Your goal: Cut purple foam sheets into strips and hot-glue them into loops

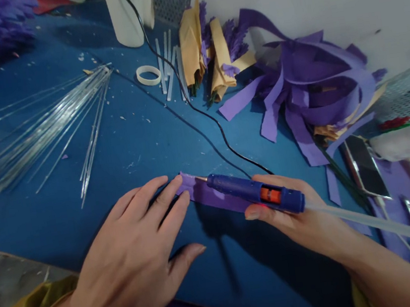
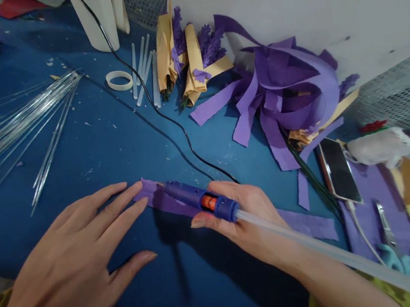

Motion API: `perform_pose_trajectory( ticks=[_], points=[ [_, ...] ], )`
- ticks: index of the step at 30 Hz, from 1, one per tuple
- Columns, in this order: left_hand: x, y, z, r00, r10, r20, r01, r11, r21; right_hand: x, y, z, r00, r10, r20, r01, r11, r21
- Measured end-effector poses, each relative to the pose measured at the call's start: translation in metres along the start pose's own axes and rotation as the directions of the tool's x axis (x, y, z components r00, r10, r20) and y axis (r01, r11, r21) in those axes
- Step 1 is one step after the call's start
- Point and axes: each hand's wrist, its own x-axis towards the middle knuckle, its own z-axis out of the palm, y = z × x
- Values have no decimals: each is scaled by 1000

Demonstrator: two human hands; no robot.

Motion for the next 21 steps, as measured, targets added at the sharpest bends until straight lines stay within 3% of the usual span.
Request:
perform_pose_trajectory(
  ticks=[21],
  points=[
    [-1, -1, 0, 1000, 19, -10, -18, 1000, 7, -13, 11, -9, 1000, 11, 3, -11, 999, -35]
  ],
)
